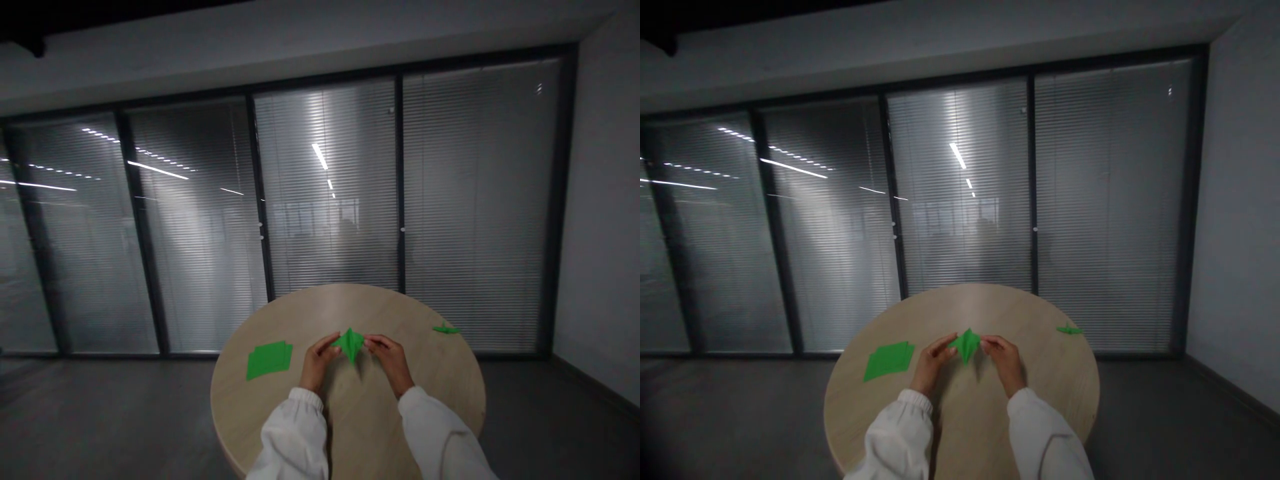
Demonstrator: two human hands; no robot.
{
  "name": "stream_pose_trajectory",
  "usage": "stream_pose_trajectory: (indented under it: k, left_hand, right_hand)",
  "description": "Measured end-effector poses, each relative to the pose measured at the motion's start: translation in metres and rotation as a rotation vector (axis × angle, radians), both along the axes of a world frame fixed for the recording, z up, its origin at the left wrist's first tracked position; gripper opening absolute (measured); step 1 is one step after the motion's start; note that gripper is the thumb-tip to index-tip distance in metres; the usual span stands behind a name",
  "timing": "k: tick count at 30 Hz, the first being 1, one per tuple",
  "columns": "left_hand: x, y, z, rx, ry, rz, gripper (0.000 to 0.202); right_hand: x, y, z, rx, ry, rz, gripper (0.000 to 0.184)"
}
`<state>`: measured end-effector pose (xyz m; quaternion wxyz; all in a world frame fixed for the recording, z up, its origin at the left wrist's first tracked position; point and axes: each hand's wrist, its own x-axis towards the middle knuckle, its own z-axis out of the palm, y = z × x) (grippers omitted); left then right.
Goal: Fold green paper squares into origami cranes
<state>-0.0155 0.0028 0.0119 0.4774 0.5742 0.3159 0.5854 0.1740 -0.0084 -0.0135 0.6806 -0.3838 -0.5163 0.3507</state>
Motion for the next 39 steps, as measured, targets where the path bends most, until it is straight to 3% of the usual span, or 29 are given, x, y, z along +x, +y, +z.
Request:
stream_pose_trajectory:
  k: [7,28,35,39]
  left_hand:
    - [-0.001,-0.002,0.004,0.036,0.055,0.126,0.024]
    - [-0.004,-0.009,0.013,0.145,0.119,0.266,0.018]
    - [-0.004,-0.006,0.009,0.086,0.103,0.224,0.025]
    - [-0.002,-0.001,0.003,0.004,0.001,0.121,0.038]
  right_hand:
    - [-0.001,-0.005,0.006,0.013,-0.023,-0.042,0.048]
    - [0.002,-0.006,0.007,-0.006,0.038,-0.06,0.039]
    - [0.004,-0.005,0.003,-0.022,0.056,-0.019,0.038]
    - [0.003,-0.004,0.003,-0.036,0.074,-0.004,0.035]
